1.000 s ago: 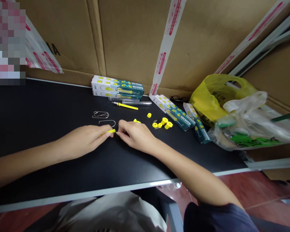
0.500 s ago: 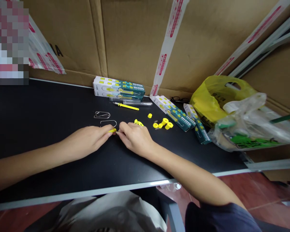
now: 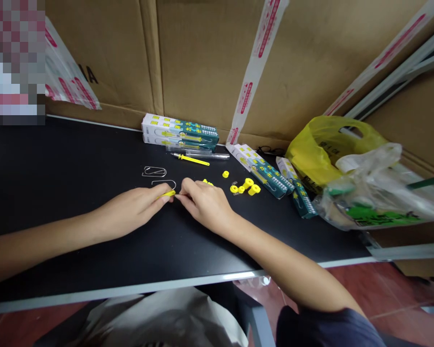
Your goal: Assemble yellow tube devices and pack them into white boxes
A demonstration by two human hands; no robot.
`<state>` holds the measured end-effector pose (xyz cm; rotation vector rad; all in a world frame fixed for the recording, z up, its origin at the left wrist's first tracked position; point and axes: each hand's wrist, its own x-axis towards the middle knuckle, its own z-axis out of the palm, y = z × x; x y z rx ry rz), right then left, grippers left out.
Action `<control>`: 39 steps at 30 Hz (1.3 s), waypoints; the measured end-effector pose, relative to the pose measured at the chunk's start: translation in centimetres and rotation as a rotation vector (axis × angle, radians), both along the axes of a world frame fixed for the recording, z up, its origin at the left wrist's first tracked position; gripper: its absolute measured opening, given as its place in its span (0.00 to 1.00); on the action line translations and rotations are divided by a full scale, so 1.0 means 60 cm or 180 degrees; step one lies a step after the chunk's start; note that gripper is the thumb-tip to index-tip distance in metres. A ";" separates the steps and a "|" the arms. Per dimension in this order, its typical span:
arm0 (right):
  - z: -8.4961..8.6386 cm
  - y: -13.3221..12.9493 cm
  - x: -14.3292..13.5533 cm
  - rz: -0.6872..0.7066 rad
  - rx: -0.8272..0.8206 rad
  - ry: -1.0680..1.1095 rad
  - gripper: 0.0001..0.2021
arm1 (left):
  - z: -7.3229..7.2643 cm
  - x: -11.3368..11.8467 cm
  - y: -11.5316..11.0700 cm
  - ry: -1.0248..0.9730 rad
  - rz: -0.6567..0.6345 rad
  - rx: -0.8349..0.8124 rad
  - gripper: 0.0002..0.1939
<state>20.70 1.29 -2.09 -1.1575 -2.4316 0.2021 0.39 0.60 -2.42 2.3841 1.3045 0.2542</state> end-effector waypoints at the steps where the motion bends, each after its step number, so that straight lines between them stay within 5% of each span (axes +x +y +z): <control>1: 0.003 0.001 0.000 0.0014 -0.0016 -0.0019 0.08 | 0.000 0.000 0.001 -0.0062 0.0011 -0.0037 0.13; 13: 0.002 0.005 0.005 0.0186 -0.0005 -0.0013 0.09 | 0.001 -0.002 -0.001 -0.0055 0.0011 0.0068 0.13; 28: -0.015 -0.009 0.000 0.0227 0.1142 -0.0526 0.15 | 0.005 0.009 -0.008 0.0523 0.0024 0.0124 0.13; 39: -0.013 -0.007 -0.005 -0.0017 -0.0094 0.0508 0.11 | 0.006 0.007 -0.010 0.0492 -0.0001 0.0084 0.13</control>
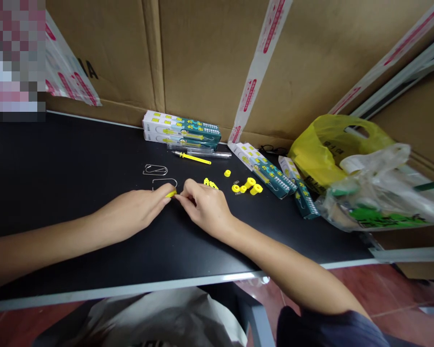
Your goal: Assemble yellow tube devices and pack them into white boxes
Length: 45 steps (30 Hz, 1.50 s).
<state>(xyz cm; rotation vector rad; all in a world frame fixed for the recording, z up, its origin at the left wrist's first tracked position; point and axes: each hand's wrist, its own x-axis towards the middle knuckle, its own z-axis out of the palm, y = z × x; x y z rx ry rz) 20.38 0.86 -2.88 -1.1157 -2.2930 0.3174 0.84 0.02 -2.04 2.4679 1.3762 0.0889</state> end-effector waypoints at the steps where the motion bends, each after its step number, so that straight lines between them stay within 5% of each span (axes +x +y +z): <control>1: 0.001 0.000 -0.001 -0.0034 -0.0062 0.0027 0.11 | 0.001 0.000 -0.001 -0.0005 -0.0004 -0.0011 0.13; 18: 0.014 0.004 0.000 0.0046 -0.0207 0.0161 0.10 | -0.003 -0.003 0.003 -0.0595 0.0041 -0.0291 0.10; 30: 0.033 0.018 0.019 0.0539 0.1357 -0.1333 0.12 | -0.007 -0.010 0.009 -0.0850 0.0075 -0.0472 0.11; 39: 0.027 0.011 0.014 0.0427 0.2395 -0.1520 0.13 | -0.001 -0.010 0.007 -0.0940 -0.0051 -0.0218 0.12; 45: 0.017 0.012 0.014 0.0505 0.2817 -0.1413 0.12 | 0.005 -0.003 0.002 -0.0435 0.0079 -0.0181 0.11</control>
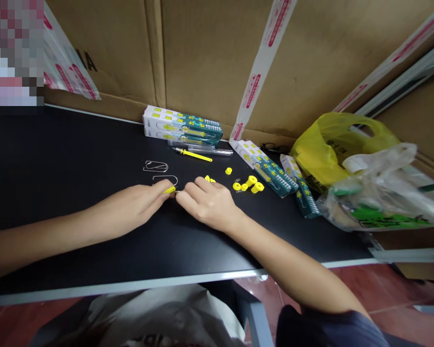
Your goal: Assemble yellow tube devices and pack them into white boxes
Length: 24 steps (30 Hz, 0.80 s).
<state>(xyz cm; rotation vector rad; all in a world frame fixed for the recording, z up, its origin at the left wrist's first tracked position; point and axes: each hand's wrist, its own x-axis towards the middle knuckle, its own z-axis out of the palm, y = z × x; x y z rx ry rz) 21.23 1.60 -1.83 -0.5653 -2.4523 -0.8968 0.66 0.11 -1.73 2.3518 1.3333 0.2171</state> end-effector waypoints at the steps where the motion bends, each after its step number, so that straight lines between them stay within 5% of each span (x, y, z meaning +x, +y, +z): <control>1: -0.002 0.000 -0.001 0.0004 -0.0001 0.0016 0.12 | 0.001 0.001 -0.001 0.0101 0.0018 0.0029 0.11; 10: -0.007 -0.005 -0.010 -0.0248 -0.0522 0.0277 0.13 | 0.000 0.006 -0.004 0.0451 0.0074 0.0251 0.12; 24: -0.001 -0.002 -0.011 -0.0723 -0.2385 0.0942 0.10 | -0.002 -0.006 0.010 -0.0655 0.0094 -0.0263 0.09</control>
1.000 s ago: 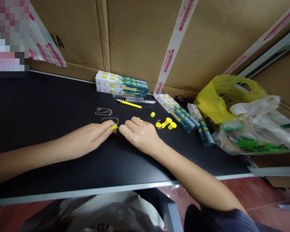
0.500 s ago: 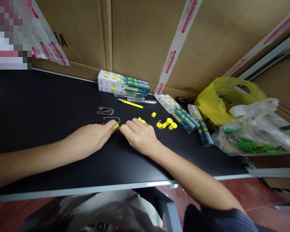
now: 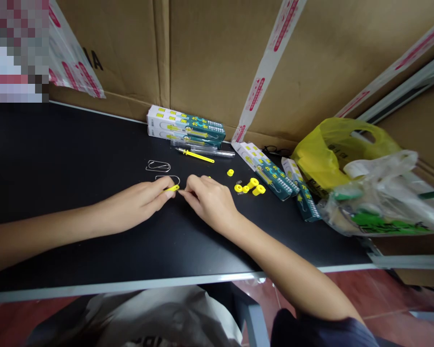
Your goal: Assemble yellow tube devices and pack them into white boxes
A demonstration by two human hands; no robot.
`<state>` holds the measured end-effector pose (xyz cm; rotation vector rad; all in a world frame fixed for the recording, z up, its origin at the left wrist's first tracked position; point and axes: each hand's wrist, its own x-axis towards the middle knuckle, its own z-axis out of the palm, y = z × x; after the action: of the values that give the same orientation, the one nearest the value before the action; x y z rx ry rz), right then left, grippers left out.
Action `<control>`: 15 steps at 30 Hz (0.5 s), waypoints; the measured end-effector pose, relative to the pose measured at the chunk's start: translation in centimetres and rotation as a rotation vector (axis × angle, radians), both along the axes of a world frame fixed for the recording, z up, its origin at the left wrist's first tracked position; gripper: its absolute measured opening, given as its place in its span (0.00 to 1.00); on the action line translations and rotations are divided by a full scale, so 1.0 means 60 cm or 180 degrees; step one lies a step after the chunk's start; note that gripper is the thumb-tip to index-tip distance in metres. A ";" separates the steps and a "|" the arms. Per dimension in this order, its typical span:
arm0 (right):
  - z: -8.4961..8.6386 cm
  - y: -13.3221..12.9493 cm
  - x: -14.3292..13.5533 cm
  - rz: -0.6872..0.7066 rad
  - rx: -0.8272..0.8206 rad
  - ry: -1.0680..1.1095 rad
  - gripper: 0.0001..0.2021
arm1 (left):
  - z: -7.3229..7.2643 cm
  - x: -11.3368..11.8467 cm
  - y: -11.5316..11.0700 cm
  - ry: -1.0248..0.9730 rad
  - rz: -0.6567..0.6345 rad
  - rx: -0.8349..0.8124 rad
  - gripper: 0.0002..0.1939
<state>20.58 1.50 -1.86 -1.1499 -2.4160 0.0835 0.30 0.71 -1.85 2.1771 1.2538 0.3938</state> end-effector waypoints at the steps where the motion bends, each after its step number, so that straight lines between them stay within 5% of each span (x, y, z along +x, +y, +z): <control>1: 0.002 0.003 0.002 0.0085 -0.0070 0.0025 0.10 | 0.001 -0.001 0.001 -0.0051 -0.0024 -0.0067 0.10; 7: 0.008 0.012 0.010 0.0695 -0.0630 0.0403 0.05 | 0.006 -0.003 0.003 -0.0254 -0.0326 -0.0298 0.12; 15: 0.013 0.011 0.011 0.0701 -0.0948 0.0428 0.05 | 0.017 -0.003 0.002 0.0053 -0.0472 -0.0364 0.11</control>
<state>21.27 2.19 -1.06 -0.9568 -2.4547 0.5888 0.11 0.84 -0.81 2.1624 1.0879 0.2380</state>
